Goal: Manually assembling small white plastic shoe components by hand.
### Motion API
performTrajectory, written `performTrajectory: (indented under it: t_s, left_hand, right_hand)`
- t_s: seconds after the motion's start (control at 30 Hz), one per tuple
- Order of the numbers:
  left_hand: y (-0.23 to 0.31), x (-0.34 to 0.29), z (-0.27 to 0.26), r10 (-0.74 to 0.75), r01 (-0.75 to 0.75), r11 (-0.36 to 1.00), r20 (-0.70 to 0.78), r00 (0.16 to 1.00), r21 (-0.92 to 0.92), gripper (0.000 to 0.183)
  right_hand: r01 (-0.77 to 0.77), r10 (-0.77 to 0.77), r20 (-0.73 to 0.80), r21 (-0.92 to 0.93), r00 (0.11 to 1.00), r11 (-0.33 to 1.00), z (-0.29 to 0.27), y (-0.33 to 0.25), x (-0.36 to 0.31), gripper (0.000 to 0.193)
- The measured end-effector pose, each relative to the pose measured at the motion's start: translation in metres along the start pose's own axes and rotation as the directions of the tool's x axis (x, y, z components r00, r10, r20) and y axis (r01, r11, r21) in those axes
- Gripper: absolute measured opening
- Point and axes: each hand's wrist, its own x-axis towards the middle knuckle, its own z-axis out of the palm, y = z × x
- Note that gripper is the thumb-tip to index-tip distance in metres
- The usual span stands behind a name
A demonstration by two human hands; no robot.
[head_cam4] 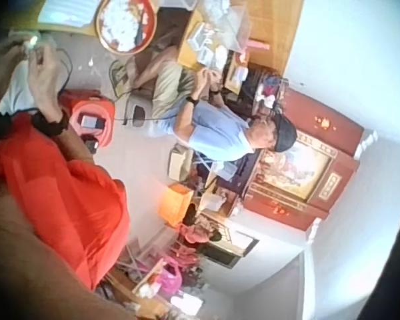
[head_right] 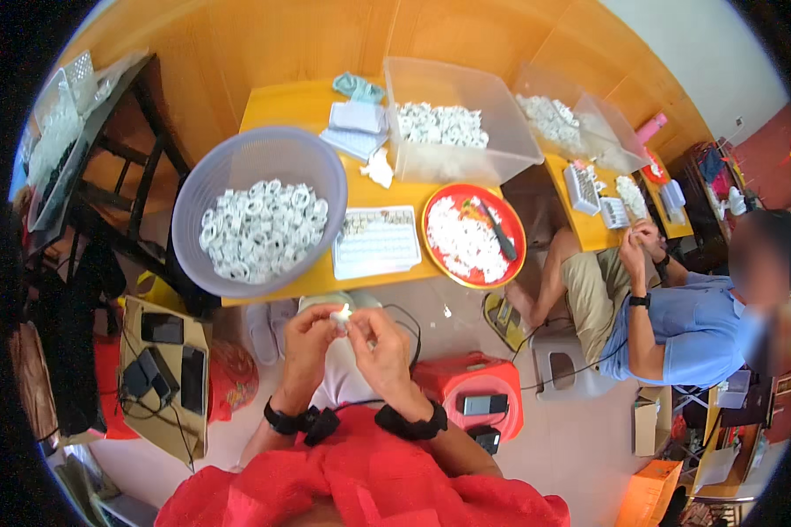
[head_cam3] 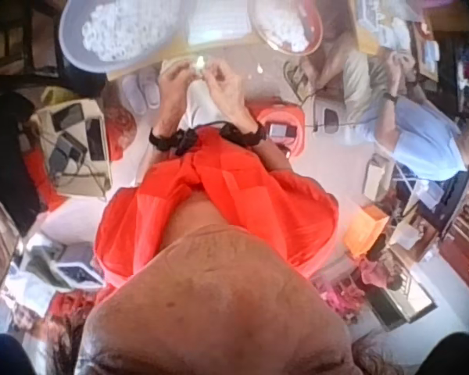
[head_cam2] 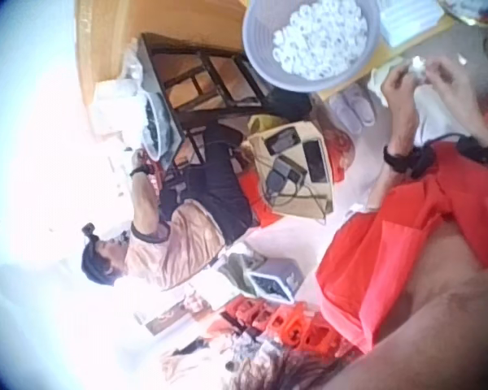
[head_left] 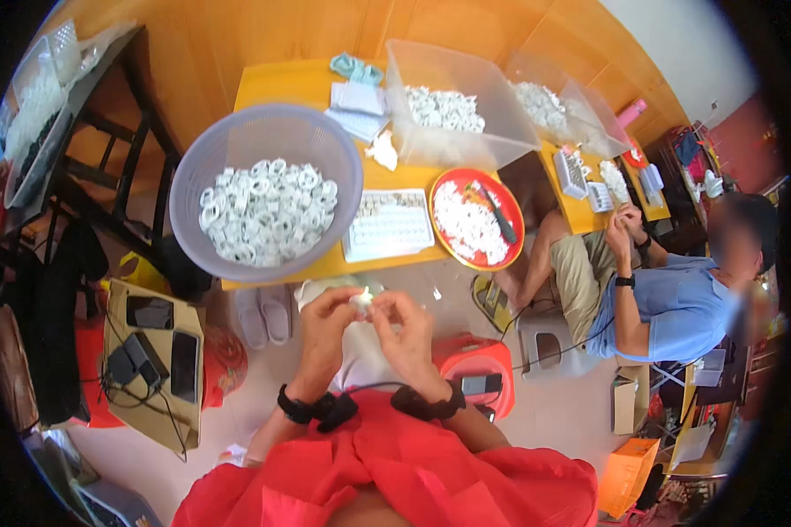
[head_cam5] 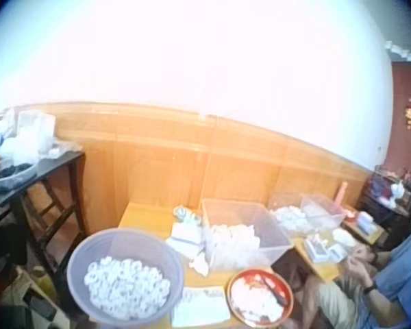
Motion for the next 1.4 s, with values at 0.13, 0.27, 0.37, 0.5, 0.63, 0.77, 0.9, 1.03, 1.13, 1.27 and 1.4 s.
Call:
performTrajectory:
  t_s: [0.13, 0.27, 0.37, 0.5, 0.63, 0.77, 0.9, 1.03, 1.13, 1.27, 1.4]
  left_hand:
    - [-0.005, 0.004, -0.006, 0.029, -0.028, 0.996, 0.011, 1.000, -0.082, 0.023]
    - [-0.013, 0.006, -0.016, 0.062, -0.054, 0.985, 0.042, 0.997, -0.164, 0.025]
    - [-0.001, 0.003, -0.010, 0.059, -0.052, 0.984, 0.034, 0.998, -0.168, 0.024]
    - [0.003, 0.002, -0.012, -0.023, 0.030, 0.995, 0.080, 0.997, -0.092, 0.023]
    - [-0.041, 0.016, -0.035, -0.167, 0.136, 0.984, 0.338, 0.926, 0.111, 0.026]
    - [-0.056, 0.018, -0.045, -0.172, 0.133, 0.983, 0.362, 0.916, 0.131, 0.027]
    - [-0.044, 0.018, -0.046, -0.219, 0.200, 0.975, 0.309, 0.925, 0.092, 0.026]
    - [-0.044, 0.016, -0.050, -0.235, 0.220, 0.972, 0.298, 0.925, 0.082, 0.027]
    - [-0.045, 0.016, -0.050, -0.239, 0.226, 0.971, 0.297, 0.925, 0.079, 0.027]
    - [-0.050, 0.016, -0.052, -0.227, 0.222, 0.974, 0.299, 0.927, 0.053, 0.026]
    - [-0.049, 0.015, -0.052, -0.214, 0.210, 0.977, 0.299, 0.930, 0.046, 0.026]
  right_hand:
    - [0.111, -0.110, 0.023, -0.070, 0.994, 0.991, 0.005, -0.005, 0.002, 0.007]
    - [0.128, -0.124, 0.049, -0.086, 0.991, 0.988, 0.011, -0.004, 0.002, 0.007]
    - [0.009, -0.009, 0.075, -0.010, 0.997, 1.000, 0.009, 0.001, 0.010, 0.007]
    - [-0.101, 0.084, 0.096, 0.192, 0.992, 0.976, -0.020, -0.013, 0.062, 0.007]
    - [0.164, -0.159, -0.080, 0.065, 0.984, 0.984, -0.068, -0.023, 0.159, 0.009]
    - [0.198, -0.184, -0.191, 0.056, 0.964, 0.979, -0.057, -0.045, 0.211, 0.009]
    - [0.349, -0.344, 0.059, -0.189, 0.937, 0.918, -0.007, -0.040, 0.208, 0.012]
    - [0.575, -0.375, 0.453, -0.473, 0.809, 0.668, 0.053, -0.041, 0.191, 0.010]
    - [0.715, -0.255, 0.689, -0.540, 0.679, 0.444, 0.070, -0.017, 0.203, 0.010]
    - [0.785, -0.185, 0.794, -0.481, 0.579, 0.390, 0.079, -0.004, 0.214, 0.024]
    - [0.814, -0.040, 0.865, -0.454, 0.500, 0.363, 0.086, -0.004, 0.218, 0.022]
